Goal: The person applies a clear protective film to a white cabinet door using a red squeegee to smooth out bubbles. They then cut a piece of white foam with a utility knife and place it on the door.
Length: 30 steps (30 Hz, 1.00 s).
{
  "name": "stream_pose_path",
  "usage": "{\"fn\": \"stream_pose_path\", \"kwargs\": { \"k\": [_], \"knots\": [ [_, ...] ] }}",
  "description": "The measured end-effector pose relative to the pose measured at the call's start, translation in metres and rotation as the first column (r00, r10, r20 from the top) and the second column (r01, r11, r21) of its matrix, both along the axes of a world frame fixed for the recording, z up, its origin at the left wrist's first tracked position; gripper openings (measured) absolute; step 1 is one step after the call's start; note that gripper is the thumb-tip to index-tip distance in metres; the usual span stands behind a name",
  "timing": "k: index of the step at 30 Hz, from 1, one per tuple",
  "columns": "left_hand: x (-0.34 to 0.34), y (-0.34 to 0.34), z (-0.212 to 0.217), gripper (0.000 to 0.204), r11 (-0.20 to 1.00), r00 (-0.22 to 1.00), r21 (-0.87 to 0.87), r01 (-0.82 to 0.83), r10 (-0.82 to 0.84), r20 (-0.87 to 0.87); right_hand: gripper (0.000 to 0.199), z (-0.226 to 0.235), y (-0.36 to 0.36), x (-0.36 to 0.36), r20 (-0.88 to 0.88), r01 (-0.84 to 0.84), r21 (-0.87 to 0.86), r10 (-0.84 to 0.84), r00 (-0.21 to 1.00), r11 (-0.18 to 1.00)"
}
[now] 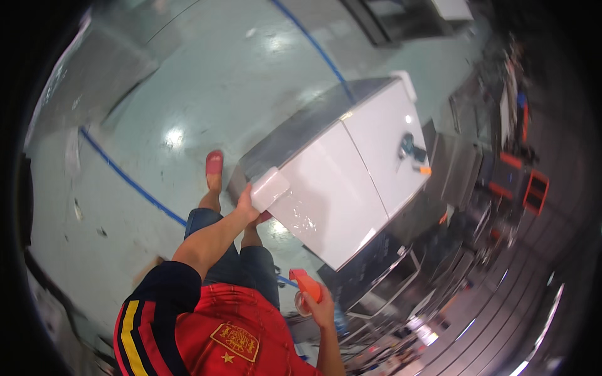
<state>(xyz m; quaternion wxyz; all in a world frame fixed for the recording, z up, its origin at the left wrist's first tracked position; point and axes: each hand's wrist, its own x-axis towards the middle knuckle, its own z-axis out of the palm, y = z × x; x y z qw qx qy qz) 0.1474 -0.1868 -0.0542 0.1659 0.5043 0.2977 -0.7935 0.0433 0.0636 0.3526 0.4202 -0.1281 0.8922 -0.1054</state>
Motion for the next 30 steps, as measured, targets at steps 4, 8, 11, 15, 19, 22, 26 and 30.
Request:
{"fn": "stream_pose_path", "kwargs": {
  "k": [4,8,11,15,19,22,26,30],
  "knots": [
    [0.019,-0.02,0.004,0.074,0.912,0.912,-0.035,0.408,-0.406,0.049,0.069,0.013,-0.019,0.059,-0.016,0.121,-0.142,-0.125,0.992,0.982],
    [0.04,-0.053,0.043,0.076,0.301,0.336,-0.15,0.942,-0.834,0.437,0.077,0.019,-0.038,0.115,-0.096,0.221,-0.259,-0.253,0.963,0.94],
    [0.063,-0.058,0.108,0.069,-0.264,-0.037,-0.384,0.885,-0.861,0.507,0.08,0.016,-0.059,0.152,-0.141,0.219,-0.392,-0.294,0.945,0.894],
    [0.086,-0.068,0.201,0.066,-0.188,-0.227,-0.53,0.827,-0.974,-0.009,0.081,0.011,-0.089,0.201,-0.154,0.248,-0.524,-0.377,0.913,0.815],
    [0.094,-0.089,0.247,0.054,-0.309,-0.377,-0.556,0.771,-0.926,-0.009,0.084,0.01,-0.098,0.247,-0.219,0.223,-0.59,-0.42,0.881,0.776],
    [0.113,-0.099,0.258,0.038,-0.357,-0.399,-0.573,0.738,-0.915,0.057,0.085,0.008,-0.095,0.287,-0.227,0.255,-0.584,-0.457,0.86,0.771],
    [0.146,-0.112,0.258,0.026,-0.306,-0.462,-0.67,0.677,-0.885,-0.063,0.088,-0.004,-0.088,0.342,-0.171,0.348,-0.55,-0.51,0.843,0.759],
    [0.175,-0.112,0.257,0.022,-0.458,-0.502,-0.637,0.62,-0.856,0.126,0.089,-0.021,-0.095,0.385,-0.275,0.287,-0.697,-0.615,0.739,0.657]
  ]
}}
